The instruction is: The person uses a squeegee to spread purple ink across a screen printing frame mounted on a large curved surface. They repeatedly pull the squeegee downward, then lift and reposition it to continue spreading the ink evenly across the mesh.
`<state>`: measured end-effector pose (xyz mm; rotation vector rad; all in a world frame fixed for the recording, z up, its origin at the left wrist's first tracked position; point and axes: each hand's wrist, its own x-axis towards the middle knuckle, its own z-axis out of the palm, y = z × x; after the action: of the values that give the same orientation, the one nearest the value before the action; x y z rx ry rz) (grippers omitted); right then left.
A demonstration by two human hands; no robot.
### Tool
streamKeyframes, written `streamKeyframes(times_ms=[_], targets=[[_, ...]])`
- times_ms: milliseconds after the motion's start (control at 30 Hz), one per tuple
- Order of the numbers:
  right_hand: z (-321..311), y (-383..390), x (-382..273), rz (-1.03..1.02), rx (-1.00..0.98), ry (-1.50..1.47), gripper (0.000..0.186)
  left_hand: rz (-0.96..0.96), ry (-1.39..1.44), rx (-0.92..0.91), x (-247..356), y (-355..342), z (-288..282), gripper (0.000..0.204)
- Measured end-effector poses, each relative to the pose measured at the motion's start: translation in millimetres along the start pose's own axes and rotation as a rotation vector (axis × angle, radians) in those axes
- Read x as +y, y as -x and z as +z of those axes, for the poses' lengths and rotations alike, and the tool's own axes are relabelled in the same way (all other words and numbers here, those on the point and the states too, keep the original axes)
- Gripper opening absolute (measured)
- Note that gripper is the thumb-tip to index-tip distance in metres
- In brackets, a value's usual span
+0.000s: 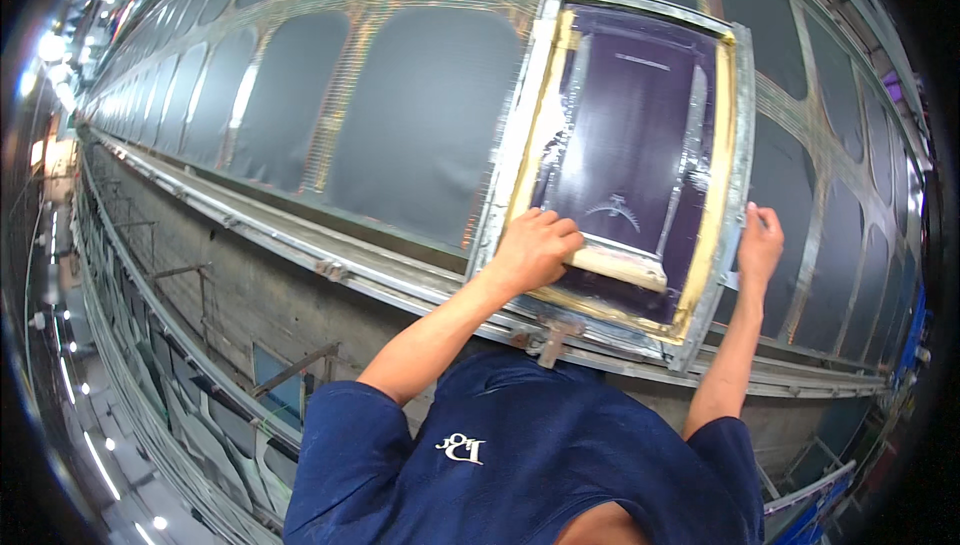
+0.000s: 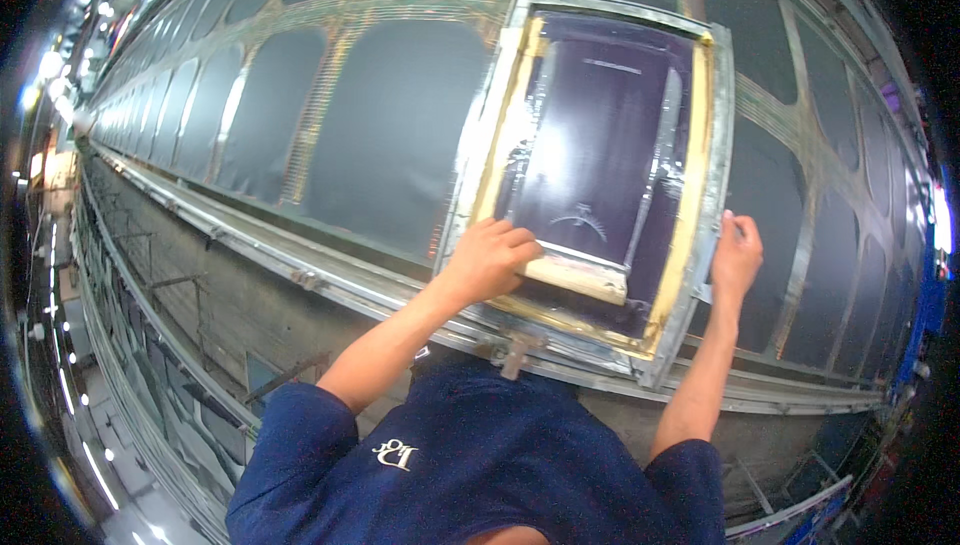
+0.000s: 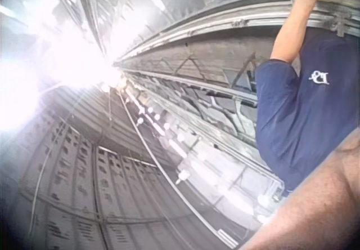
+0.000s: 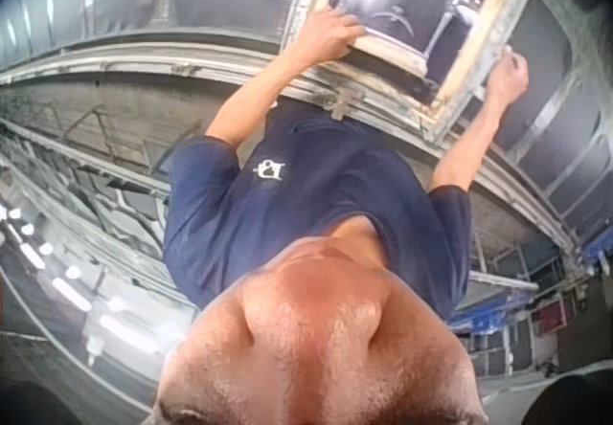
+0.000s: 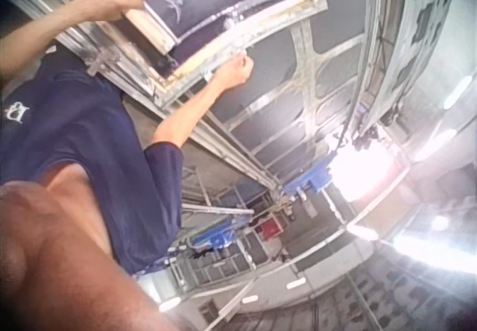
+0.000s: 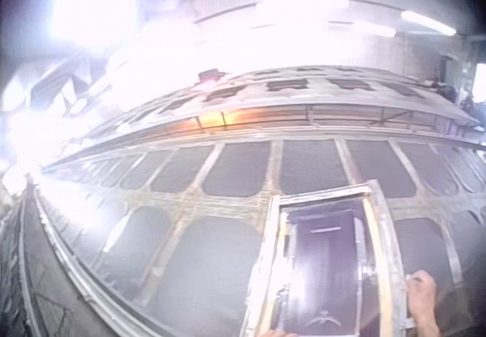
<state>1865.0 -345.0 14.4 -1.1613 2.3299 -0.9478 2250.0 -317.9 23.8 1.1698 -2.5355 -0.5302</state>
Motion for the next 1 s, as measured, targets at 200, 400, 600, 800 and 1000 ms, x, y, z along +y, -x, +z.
streamKeyframes(times_ms=[200,400,600,800,1000], targets=[[98.3,51.8,-40.8,0.023,-0.068,-0.171,0.023,-0.086,-0.11,-0.001,-74.6,53.5,-63.3,0.036],[246.3,137.4,-144.7,-0.085,0.017,-0.27,0.026,-0.024,-0.194,0.019,-196.9,148.0,-147.1,0.035],[261.2,158.7,-185.2,-0.031,0.016,-0.192,0.027,0.075,-0.253,0.085,-201.1,220.8,-159.8,0.035],[266.3,157.5,-181.1,0.022,-0.006,-0.039,0.026,0.083,-0.208,0.082,-211.8,221.1,-145.8,0.033],[256.8,150.6,-183.5,-0.01,-0.121,0.072,0.027,0.109,-0.218,0.124,-283.0,107.2,-153.5,0.028]])
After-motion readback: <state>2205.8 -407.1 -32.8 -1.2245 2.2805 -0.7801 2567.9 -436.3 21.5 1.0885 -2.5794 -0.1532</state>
